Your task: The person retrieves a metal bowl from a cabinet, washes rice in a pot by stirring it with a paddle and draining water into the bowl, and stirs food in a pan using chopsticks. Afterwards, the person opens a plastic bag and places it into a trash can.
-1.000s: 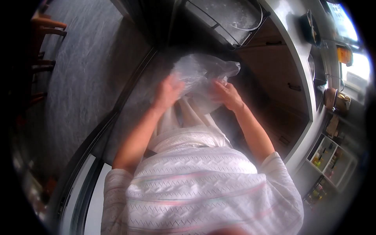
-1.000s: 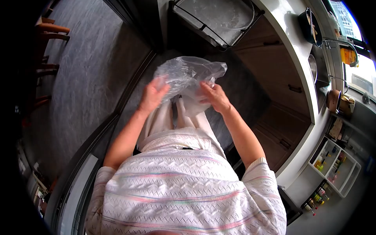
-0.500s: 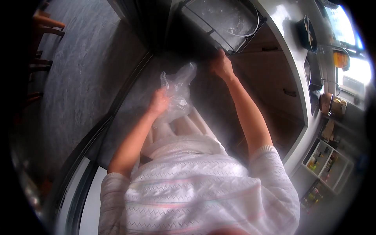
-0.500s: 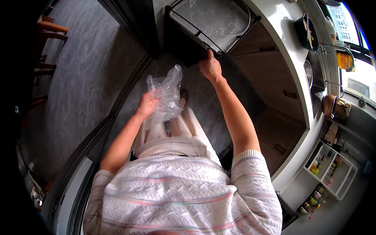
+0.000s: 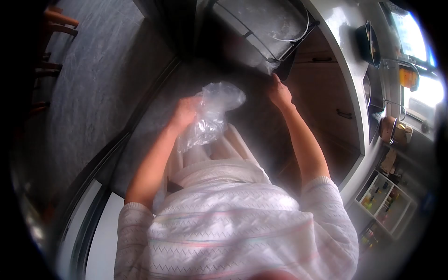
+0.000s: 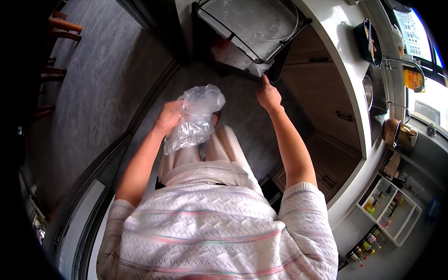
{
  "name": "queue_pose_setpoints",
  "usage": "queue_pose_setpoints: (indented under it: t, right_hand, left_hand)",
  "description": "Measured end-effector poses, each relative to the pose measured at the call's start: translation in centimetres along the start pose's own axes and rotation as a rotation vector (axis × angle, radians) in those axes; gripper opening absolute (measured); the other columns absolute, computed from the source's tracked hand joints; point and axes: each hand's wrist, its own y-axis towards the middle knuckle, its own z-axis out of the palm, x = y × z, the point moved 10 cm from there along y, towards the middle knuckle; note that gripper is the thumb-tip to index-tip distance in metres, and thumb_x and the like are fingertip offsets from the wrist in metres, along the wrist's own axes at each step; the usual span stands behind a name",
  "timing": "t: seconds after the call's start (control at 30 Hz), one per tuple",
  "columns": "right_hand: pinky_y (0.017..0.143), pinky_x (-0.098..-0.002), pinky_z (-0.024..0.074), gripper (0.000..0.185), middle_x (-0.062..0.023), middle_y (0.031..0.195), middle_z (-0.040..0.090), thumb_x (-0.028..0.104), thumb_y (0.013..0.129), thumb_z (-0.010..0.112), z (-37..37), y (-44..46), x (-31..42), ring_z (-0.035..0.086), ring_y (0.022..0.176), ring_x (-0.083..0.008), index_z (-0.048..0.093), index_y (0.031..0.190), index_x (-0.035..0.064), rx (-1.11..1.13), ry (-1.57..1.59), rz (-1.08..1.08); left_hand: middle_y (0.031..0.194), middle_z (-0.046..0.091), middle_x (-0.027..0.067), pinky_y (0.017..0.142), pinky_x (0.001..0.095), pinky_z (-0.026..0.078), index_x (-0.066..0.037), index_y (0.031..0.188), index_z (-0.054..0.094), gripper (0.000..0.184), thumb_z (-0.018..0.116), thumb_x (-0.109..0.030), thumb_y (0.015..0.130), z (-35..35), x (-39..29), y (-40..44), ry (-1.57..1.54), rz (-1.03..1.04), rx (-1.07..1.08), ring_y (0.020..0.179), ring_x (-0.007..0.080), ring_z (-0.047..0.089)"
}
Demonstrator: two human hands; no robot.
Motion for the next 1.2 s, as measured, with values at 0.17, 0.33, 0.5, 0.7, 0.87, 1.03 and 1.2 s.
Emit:
queue_pose_setpoints:
  t: [0.17,0.33,0.5,0.7,0.87,1.03,1.2]
  right_hand:
    - [0.075,-0.0453,0.0501,0.062,-0.0176,0.095,0.066,0.019,0.078,0.056,-0.5,-0.8,-5.0,0.063,0.089,-0.0366,0.034,0.136,0.0201,0.045,-0.018,0.051]
    - [0.076,-0.0420,0.0507,0.060,-0.0145,0.092,0.067,0.015,0.078,0.054,-0.5,-0.9,-8.0,0.064,0.088,-0.0335,0.037,0.135,0.0135,0.036,0.088,0.002]
    - [0.073,-0.0367,0.0515,0.062,-0.0121,0.086,0.068,0.015,0.075,0.060,-2.0,-1.7,-7.4,0.065,0.083,-0.0274,0.039,0.134,0.0070,0.034,0.345,-0.110]
    - [0.060,-0.0236,0.0463,0.064,-0.0077,0.107,0.061,0.013,0.085,0.064,-2.9,-3.8,-6.0,0.059,0.083,-0.0123,0.032,0.139,0.0081,0.247,0.985,0.071]
    - [0.067,-0.0248,0.0486,0.063,-0.0073,0.106,0.061,0.008,0.083,0.063,-3.7,-2.4,-7.6,0.059,0.084,-0.0119,0.034,0.139,0.0115,0.132,0.848,-0.006]
    - [0.069,-0.0250,0.0494,0.063,-0.0112,0.116,0.057,0.006,0.083,0.063,-4.0,-2.7,-10.1,0.059,0.083,-0.0118,0.034,0.139,0.0121,0.092,0.926,0.084]
    - [0.068,-0.0237,0.0473,0.062,-0.0106,0.117,0.056,0.012,0.086,0.061,-2.9,-2.1,-12.2,0.057,0.087,-0.0110,0.032,0.140,0.0093,0.084,0.972,0.162]
  left_hand:
    - [0.082,0.064,0.0073,0.063,0.0260,0.047,-0.004,0.088,0.066,0.028,0.051,0.010,0.069,4.0,-11.9,1.1,0.602,0.682,-0.161,0.075,0.0179,0.063]
    - [0.103,0.061,0.0143,0.077,0.0358,0.051,-0.005,0.091,0.065,0.032,0.049,0.009,0.068,13.2,-15.6,2.7,0.716,0.976,-0.235,0.091,0.0324,0.062]
    - [0.114,0.057,0.0166,0.080,0.0382,0.051,-0.003,0.103,0.061,0.034,0.049,0.005,0.072,20.7,-9.4,8.2,0.935,0.876,0.017,0.096,0.0331,0.061]
    - [0.116,0.056,0.0136,0.093,0.0393,0.044,-0.002,0.107,0.059,0.032,0.049,0.000,0.077,27.2,-10.0,10.3,1.027,0.947,0.221,0.112,0.0293,0.052]
    - [0.137,0.040,0.0154,0.107,0.0420,0.029,-0.002,0.124,0.049,0.044,0.048,-0.008,0.080,29.5,-9.2,17.1,1.188,0.872,0.158,0.131,0.0346,0.032]
    - [0.136,0.040,0.0178,0.106,0.0441,0.028,-0.003,0.126,0.047,0.047,0.049,-0.021,0.082,22.5,-8.1,25.8,1.138,0.373,-0.201,0.128,0.0363,0.034]
    - [0.135,0.040,0.0209,0.105,0.0462,0.028,-0.003,0.129,0.045,0.054,0.049,-0.033,0.084,16.5,-7.5,26.9,1.293,0.083,-0.275,0.125,0.0379,0.036]
